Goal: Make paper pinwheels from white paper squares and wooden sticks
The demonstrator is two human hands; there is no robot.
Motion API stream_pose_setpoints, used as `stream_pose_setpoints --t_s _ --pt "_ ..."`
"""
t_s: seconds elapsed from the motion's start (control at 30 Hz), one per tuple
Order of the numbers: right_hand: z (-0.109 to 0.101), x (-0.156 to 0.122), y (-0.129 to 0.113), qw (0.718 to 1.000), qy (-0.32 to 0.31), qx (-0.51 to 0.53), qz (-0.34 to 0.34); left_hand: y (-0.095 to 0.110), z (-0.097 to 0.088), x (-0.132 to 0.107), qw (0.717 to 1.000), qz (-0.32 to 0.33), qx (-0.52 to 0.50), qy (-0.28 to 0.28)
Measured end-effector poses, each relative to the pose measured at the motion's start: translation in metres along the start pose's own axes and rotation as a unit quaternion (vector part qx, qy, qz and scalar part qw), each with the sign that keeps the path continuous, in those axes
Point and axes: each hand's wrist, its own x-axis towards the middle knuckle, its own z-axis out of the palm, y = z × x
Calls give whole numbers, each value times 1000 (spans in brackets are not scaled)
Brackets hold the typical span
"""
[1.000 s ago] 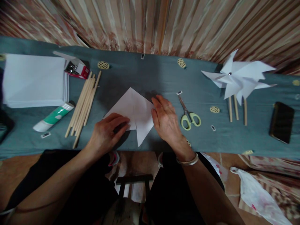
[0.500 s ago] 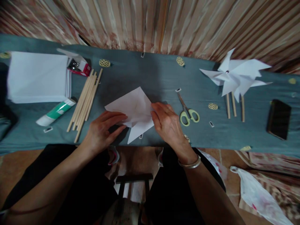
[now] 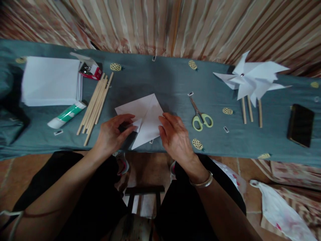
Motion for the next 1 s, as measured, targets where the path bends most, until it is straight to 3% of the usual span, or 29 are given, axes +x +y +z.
stream_pose_setpoints --t_s 0.63,1.0 --pt "14 1 -8 999 -34 28 -10 3 0 9 999 -26 -30 -7" --pt "19 3 -9 998 -57 14 -26 3 2 14 1000 -20 2 -24"
